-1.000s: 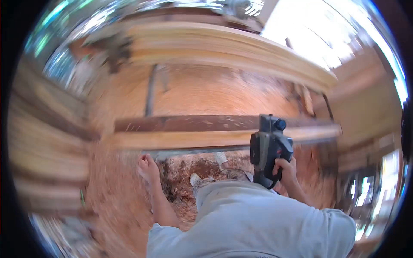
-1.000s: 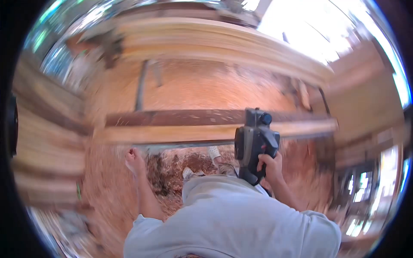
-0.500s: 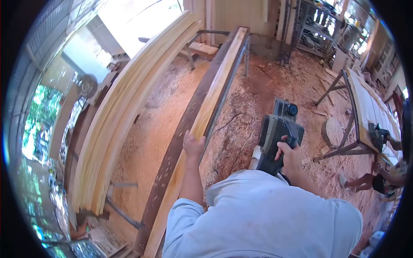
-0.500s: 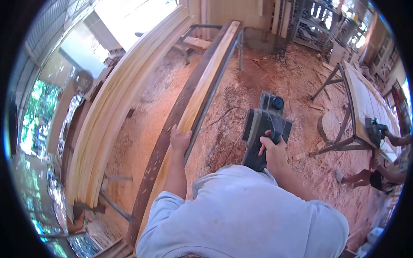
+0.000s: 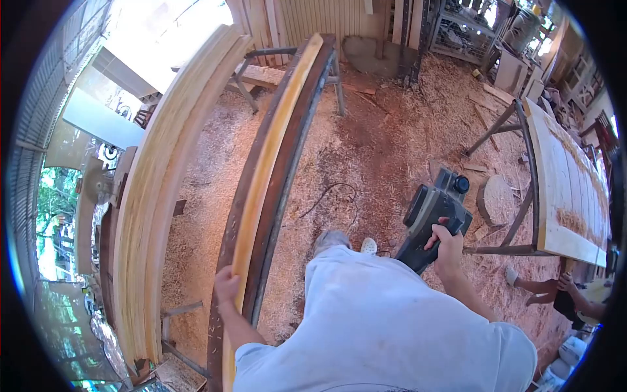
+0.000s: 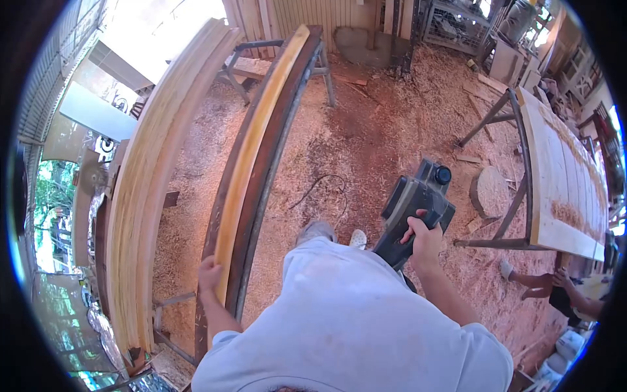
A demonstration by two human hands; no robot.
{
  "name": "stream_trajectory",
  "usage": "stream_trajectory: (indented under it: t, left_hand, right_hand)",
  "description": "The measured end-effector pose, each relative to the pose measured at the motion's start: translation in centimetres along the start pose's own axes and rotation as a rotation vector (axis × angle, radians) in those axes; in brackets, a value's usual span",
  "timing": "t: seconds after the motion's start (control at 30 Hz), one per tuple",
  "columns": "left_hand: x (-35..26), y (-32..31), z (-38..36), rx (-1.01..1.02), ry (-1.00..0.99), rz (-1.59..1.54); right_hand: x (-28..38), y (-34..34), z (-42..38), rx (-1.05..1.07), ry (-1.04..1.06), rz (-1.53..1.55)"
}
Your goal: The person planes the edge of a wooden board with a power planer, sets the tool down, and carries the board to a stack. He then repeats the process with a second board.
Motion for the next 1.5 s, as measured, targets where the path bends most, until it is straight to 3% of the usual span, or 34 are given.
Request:
stream_trajectory:
  t: [0.03, 0.1, 0.2, 0.27, 0.33, 0.37, 0.43, 0.6, 0.67, 0.77, 0.93, 1.0, 1.13, 1.2, 1.23, 1.37, 1.43, 1.5]
  left_hand:
    - [-0.2, 0.6, 1.0, -0.052, -0.097, -0.063]
    - [-3.1, 1.2, 2.8, -0.33, 0.077, 0.178]
    - [-10.5, -1.8, 9.4, -0.394, 0.08, 0.289]
    - [-11.9, -7.2, 15.7, -0.428, -0.105, 0.321]
    - [-17.1, -12.2, 21.1, -0.477, -0.248, 0.285]
    - [-20.0, -13.9, 23.7, -0.476, -0.24, 0.257]
    - [-26.9, -15.4, 27.5, -0.489, -0.157, 0.492]
    - [-33.9, -19.7, 37.3, -0.555, -0.231, 0.407]
    - [-37.1, -20.6, 39.0, -0.538, -0.113, 0.513]
    - [-37.6, -21.9, 39.2, -0.589, -0.221, 0.546]
    - [-41.5, -25.1, 38.8, -0.519, -0.119, 0.508]
    - [-42.0, -26.1, 39.1, -0.614, -0.092, 0.501]
    - [-43.2, -28.2, 40.6, -0.665, 0.221, 0.505]
    - [-45.0, -29.4, 42.8, -0.676, 0.662, 0.431]
    - [-46.9, -29.3, 44.1, -0.573, 0.856, 0.348]
    - [-52.2, -30.2, 48.8, -0.576, 1.095, 0.191]
    - [-53.6, -31.8, 50.5, -0.673, 1.057, 0.164]
    - [-54.9, -31.5, 51.7, -0.706, 1.147, 0.099]
  right_hand:
    - [0.4, 0.2, 1.4, -0.016, 0.017, 0.021]
    - [1.2, 0.2, 4.1, -0.045, 0.005, 0.02]
    - [2.3, -0.5, 8.1, -0.086, 0.002, 0.017]
    - [3.4, -1.1, 10.8, -0.11, 0.017, -0.004]
    - [4.5, -2.0, 14.4, -0.134, 0.018, 0.054]
    - [3.9, -2.0, 16.9, -0.102, 0.045, 0.046]
    - [6.5, -4.1, 20.1, -0.095, 0.049, 0.127]
    - [13.1, -8.5, 29.0, -0.072, 0.015, 0.22]
    - [15.2, -10.3, 31.7, -0.071, 0.024, 0.207]
    - [18.1, -14.1, 36.5, -0.041, 0.052, 0.178]
    - [21.4, -19.3, 46.9, 0.117, -0.004, 0.101]
    - [22.8, -21.5, 51.8, 0.187, -0.025, 0.043]
    - [26.6, -27.7, 62.6, 0.42, -0.059, -0.025]
    - [29.8, -31.3, 67.0, 0.511, -0.128, -0.08]
    - [31.0, -32.6, 69.1, 0.583, -0.156, -0.098]
    - [33.5, -39.1, 74.8, 0.785, -0.238, -0.267]
    - [33.9, -42.7, 76.9, 0.832, -0.294, -0.331]
    - [34.5, -46.2, 78.4, 0.923, -0.312, -0.402]
Point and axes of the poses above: each hand's wrist, its own z-axis towards the middle knuckle, its own y-axis out of the back of the hand, x = y × z, the point moved 1 cm from there along z, towards the middle knuckle, and after that the axes turned 2 degrees about -y, right-handed, at the moved point
